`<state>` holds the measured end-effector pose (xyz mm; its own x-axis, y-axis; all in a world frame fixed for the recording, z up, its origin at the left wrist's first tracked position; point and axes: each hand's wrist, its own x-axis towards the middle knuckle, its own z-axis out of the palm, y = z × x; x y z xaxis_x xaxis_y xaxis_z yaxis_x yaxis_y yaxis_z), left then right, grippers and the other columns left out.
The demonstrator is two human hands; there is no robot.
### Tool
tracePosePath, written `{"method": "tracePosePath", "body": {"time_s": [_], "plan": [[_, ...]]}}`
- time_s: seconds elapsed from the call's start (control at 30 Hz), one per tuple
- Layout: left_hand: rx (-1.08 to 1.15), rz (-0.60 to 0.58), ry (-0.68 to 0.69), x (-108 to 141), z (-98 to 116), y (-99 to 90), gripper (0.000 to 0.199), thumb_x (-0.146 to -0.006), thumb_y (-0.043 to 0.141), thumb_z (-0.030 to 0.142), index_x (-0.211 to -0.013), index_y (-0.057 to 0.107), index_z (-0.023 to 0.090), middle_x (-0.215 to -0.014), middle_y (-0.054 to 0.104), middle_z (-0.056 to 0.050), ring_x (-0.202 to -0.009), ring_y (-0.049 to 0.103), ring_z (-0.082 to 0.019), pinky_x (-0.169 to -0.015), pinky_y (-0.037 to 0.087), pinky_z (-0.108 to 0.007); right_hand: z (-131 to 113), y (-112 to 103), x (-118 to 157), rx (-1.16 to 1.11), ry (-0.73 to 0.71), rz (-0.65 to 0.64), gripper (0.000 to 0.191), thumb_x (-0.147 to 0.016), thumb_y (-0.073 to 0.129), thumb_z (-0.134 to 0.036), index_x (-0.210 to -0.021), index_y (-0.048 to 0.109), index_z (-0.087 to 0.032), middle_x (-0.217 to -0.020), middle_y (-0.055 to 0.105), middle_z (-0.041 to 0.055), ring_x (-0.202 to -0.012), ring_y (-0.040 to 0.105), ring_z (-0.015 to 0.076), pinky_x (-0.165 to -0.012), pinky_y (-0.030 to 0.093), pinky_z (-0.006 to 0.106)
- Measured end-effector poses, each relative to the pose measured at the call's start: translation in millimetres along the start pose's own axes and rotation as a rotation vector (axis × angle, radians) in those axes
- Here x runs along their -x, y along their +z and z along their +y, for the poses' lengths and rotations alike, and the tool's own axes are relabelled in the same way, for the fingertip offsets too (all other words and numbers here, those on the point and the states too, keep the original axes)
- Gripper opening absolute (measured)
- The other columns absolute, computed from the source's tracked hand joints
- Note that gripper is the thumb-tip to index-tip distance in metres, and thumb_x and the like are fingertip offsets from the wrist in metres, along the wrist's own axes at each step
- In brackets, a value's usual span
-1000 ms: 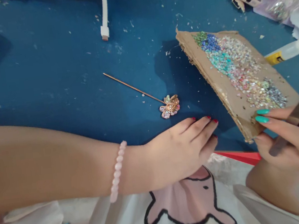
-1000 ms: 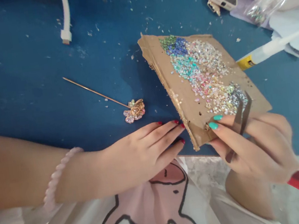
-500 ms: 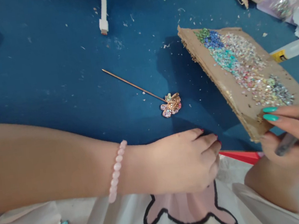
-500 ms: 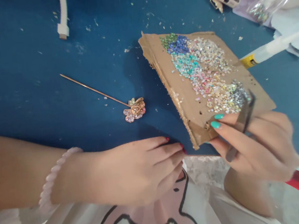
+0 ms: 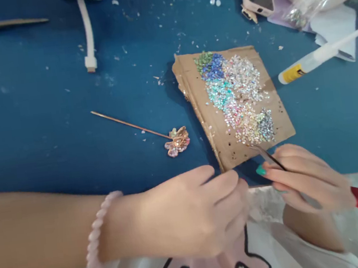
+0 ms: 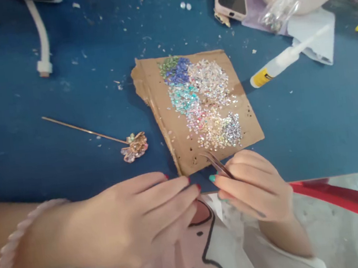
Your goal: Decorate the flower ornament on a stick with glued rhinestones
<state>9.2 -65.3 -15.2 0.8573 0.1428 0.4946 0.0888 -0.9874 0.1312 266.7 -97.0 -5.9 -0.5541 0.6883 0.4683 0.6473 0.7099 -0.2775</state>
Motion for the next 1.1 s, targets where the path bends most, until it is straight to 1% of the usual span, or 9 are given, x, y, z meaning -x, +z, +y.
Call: {"method": "tracePosePath", "body": {"time_s": [0.03, 0.1, 0.17, 0.3, 0.37, 0.57, 0.7, 0.9, 1.1], "plan": [[-0.023, -0.017, -0.03, 0.0, -1.0, 1.0, 0.032, -0.098, 0.041, 0.014, -0.11, 0.071, 0.012, -0.121, 0.07, -0.01, -0.106, 0.065, -0.023, -0.077, 0.055, -0.032, 0.9, -3.1, 2.7, -0.077, 0.009, 0.029, 0.014, -0.093, 0.053, -0.016, -0.1, 0.063, -0.021, -0.075, 0.064, 0.0031, -0.067, 0.063, 0.0162, -0.063, 0.055, 0.033], [-0.054, -0.063, -0.058, 0.0, -2.9, 2.1, 0.035, -0.098, 0.039, 0.012, -0.117, 0.068, 0.009, -0.125, 0.068, -0.012, -0.115, 0.063, -0.024, -0.088, 0.055, -0.033, 3.8, -8.2, 4.7, -0.208, 0.235, -0.001, 0.015, -0.093, 0.052, -0.016, -0.103, 0.061, -0.02, -0.077, 0.065, 0.0052, -0.069, 0.064, 0.0165, -0.055, 0.052, 0.028], [-0.074, -0.086, -0.061, -0.2, -4.2, 1.9, 0.035, -0.098, 0.038, 0.011, -0.116, 0.068, 0.009, -0.122, 0.07, -0.01, -0.115, 0.064, -0.022, -0.091, 0.055, -0.032, 8.0, -11.3, -0.1, -0.333, 0.369, -0.139, 0.01, -0.093, 0.052, -0.016, -0.097, 0.061, -0.02, -0.076, 0.065, 0.0052, -0.068, 0.064, 0.0146, -0.051, 0.051, 0.024], [-0.064, -0.055, -0.058, 0.6, -5.1, 0.9, 0.045, -0.097, 0.029, 0.01, -0.107, 0.072, 0.015, -0.115, 0.073, -0.004, -0.111, 0.066, -0.019, -0.087, 0.057, -0.029, 16.1, -12.7, -19.9, -0.447, 0.188, -0.202, 0.013, -0.091, 0.054, -0.008, -0.095, 0.058, -0.02, -0.076, 0.066, 0.0028, -0.067, 0.064, 0.012, -0.062, 0.056, 0.024], [-0.04, -0.131, -0.081, 2.7, -4.6, 1.0, 0.046, -0.097, 0.029, 0.011, -0.111, 0.072, 0.017, -0.12, 0.072, -0.002, -0.115, 0.064, -0.018, -0.09, 0.057, -0.028, 17.4, -13.4, -24.7, -0.388, 0.136, -0.212, 0.013, -0.092, 0.055, -0.008, -0.097, 0.058, -0.02, -0.077, 0.068, 0.0023, -0.07, 0.065, 0.0126, -0.068, 0.058, 0.026], [0.017, -0.181, -0.093, 10.5, -0.7, -1.6, 0.034, -0.09, 0.048, 0.028, -0.115, 0.071, 0.023, -0.125, 0.069, 0.002, -0.127, 0.054, -0.023, -0.094, 0.057, -0.028, 7.4, -20.2, -12.2, -0.265, 0.224, -0.297, 0.02, -0.098, 0.047, -0.015, -0.107, 0.063, -0.022, -0.09, 0.071, 0.002, -0.085, 0.067, 0.0149, -0.081, 0.056, 0.032], [0.046, -0.212, -0.177, 9.9, 3.4, -3.7, 0.032, -0.091, 0.05, 0.028, -0.114, 0.072, 0.023, -0.131, 0.065, 0.001, -0.133, 0.048, -0.023, -0.1, 0.054, -0.029, 5.2, -22.8, -10.9, -0.278, 0.179, -0.333, 0.016, -0.098, 0.049, -0.019, -0.107, 0.062, -0.022, -0.088, 0.071, -0.0011, -0.083, 0.065, 0.0148, -0.078, 0.053, 0.032], [0.101, -0.167, -0.122, 7.3, -8.9, -4.0, 0.031, -0.085, 0.05, 0.032, -0.104, 0.075, 0.03, -0.123, 0.069, 0.003, -0.127, 0.054, -0.022, -0.092, 0.059, -0.026, 18.7, -19.5, -12.6, -0.473, 0.149, -0.389, 0.02, -0.097, 0.05, -0.015, -0.114, 0.06, -0.017, -0.093, 0.07, 0.0014, -0.085, 0.062, 0.0146, -0.076, 0.051, 0.032], [0.184, -0.203, -0.102, 5.1, -13.5, -14.4, 0.031, -0.095, 0.045, 0.027, -0.113, 0.07, 0.025, -0.127, 0.068, 0.002, -0.123, 0.054, -0.017, -0.099, 0.049, -0.026, 27.5, -22.1, -11.0, -0.595, 0.126, -0.402, 0.017, -0.093, 0.056, -0.01, -0.108, 0.063, -0.015, -0.088, 0.067, 0.0027, -0.077, 0.057, 0.0135, -0.07, 0.049, 0.032]]}}
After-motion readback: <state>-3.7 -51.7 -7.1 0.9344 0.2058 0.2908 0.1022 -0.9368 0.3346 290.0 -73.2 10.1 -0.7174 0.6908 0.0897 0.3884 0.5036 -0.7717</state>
